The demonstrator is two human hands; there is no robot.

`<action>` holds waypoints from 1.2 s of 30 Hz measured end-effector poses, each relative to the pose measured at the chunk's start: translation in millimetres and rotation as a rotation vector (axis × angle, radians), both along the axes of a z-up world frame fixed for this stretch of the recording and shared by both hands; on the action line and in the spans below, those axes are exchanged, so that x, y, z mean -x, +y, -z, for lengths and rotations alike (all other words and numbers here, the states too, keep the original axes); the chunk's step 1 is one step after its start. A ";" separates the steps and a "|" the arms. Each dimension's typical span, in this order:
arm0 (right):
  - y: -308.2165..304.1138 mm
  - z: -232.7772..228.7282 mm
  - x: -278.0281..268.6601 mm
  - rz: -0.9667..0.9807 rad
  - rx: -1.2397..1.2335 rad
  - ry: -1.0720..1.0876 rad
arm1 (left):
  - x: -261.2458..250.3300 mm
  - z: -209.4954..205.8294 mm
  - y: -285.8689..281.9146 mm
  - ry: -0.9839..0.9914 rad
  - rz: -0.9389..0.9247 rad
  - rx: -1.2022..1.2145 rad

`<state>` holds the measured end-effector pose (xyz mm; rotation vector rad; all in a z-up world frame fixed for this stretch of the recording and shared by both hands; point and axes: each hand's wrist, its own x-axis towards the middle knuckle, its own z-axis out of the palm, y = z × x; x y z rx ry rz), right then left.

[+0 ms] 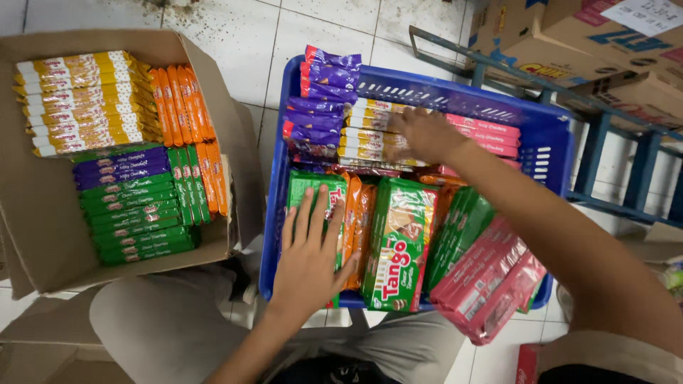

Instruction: The person sits on a low stool and transfers packs of Tango snacks from a cardboard box into a blue plastic basket. They handle green, orange, pink, and purple snack packs, arranging them by color and orientation within the basket.

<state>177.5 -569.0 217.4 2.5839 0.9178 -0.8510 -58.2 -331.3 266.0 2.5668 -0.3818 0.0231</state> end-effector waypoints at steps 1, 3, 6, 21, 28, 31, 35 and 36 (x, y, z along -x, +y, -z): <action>-4.3 -14.2 -2.0 0.004 0.001 -0.003 | 0.5 -0.5 0.3 -0.003 0.004 0.001; -13.9 -43.9 -5.9 0.314 -0.253 0.182 | 0.2 -2.0 0.7 0.015 0.004 0.037; -4.8 -103.8 15.3 0.403 -0.356 0.468 | 1.5 -3.1 0.0 0.014 -0.007 0.045; -33.4 -81.4 66.4 0.446 -0.652 0.487 | 9.0 -17.2 -4.4 0.079 -0.026 -0.038; -17.3 -92.4 83.1 0.493 -0.625 0.521 | 11.9 -11.1 -5.3 0.011 -0.027 -0.029; -10.8 -71.6 82.7 0.466 -0.426 0.469 | 13.2 -8.5 -6.9 0.004 -0.032 -0.042; -2.2 -73.2 79.7 0.309 -0.303 0.357 | 11.5 -4.6 -6.5 -0.032 -0.032 -0.036; -0.8 -78.7 83.3 0.343 -0.359 0.346 | 12.9 -3.4 -6.3 -0.030 -0.028 -0.034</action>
